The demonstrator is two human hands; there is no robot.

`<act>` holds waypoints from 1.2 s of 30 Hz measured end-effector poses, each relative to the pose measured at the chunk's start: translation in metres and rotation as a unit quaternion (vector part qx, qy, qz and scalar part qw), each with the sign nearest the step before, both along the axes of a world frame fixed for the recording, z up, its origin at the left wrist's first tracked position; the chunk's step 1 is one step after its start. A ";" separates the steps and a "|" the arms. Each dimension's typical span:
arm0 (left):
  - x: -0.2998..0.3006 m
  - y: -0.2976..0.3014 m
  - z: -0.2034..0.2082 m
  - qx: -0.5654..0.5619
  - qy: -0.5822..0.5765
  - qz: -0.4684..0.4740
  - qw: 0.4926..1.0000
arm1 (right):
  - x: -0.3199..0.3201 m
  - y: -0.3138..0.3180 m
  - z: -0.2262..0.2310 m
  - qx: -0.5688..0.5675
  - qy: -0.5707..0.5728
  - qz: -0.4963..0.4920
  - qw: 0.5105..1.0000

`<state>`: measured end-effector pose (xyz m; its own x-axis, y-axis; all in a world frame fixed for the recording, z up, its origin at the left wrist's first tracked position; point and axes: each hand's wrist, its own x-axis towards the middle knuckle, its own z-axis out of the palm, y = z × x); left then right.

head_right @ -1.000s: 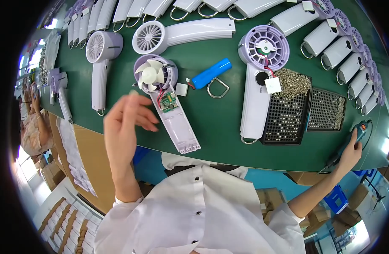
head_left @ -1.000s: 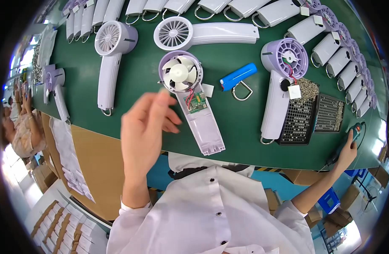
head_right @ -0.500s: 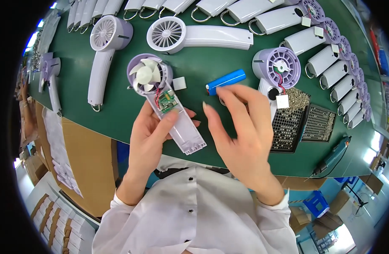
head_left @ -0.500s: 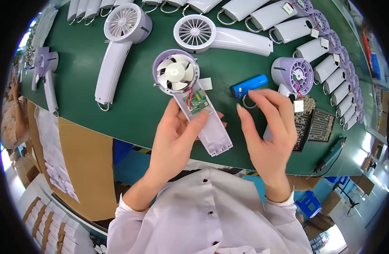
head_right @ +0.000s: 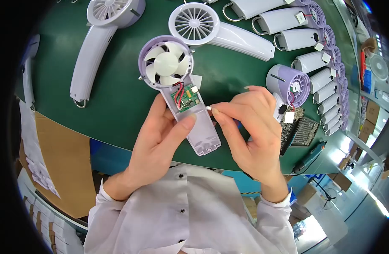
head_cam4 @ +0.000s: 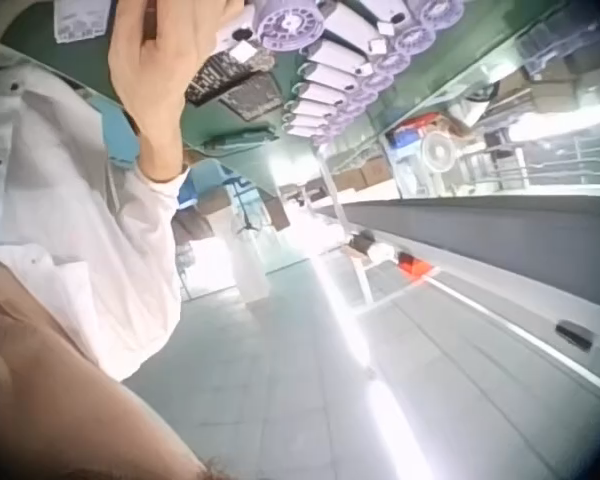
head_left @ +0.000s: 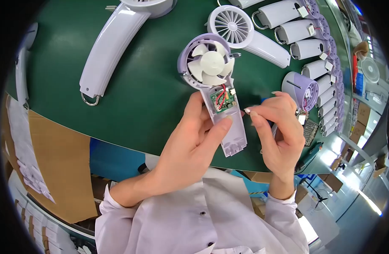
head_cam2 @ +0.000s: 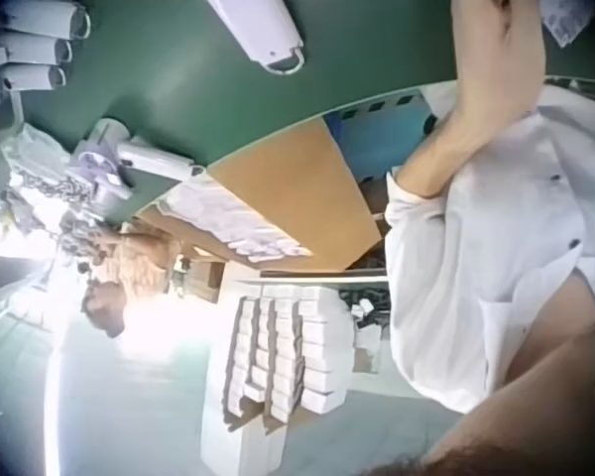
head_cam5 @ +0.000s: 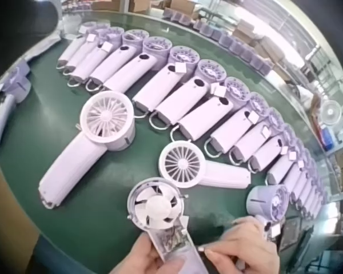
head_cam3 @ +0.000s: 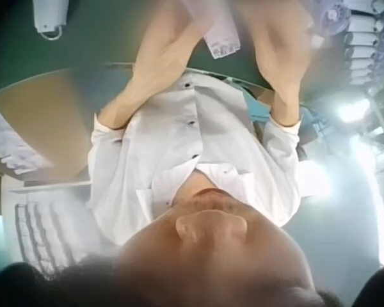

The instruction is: The person assembles handheld portable fans by combining a battery, circuit board, plastic housing, and metal clip, using an electric screwdriver to secure the components.

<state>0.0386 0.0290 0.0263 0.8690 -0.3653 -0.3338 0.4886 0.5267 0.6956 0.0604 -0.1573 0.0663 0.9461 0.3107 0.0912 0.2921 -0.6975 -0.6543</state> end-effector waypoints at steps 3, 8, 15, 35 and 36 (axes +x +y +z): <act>0.000 -0.002 0.001 0.009 0.004 0.006 1.000 | 0.008 0.004 0.005 -0.015 0.001 0.030 0.999; -0.001 -0.004 -0.003 -0.012 0.012 0.007 1.000 | 0.019 0.018 0.019 -0.132 0.008 0.052 0.990; -0.004 -0.007 -0.011 -0.008 -0.013 0.001 1.000 | 0.030 0.028 0.033 -0.195 0.024 0.118 0.973; -0.005 -0.006 -0.009 0.001 -0.037 0.019 0.999 | 0.043 0.041 0.047 -0.202 0.172 0.021 0.964; -0.004 -0.005 -0.009 0.005 -0.038 0.017 0.999 | 0.044 0.040 0.048 -0.201 0.177 0.024 0.963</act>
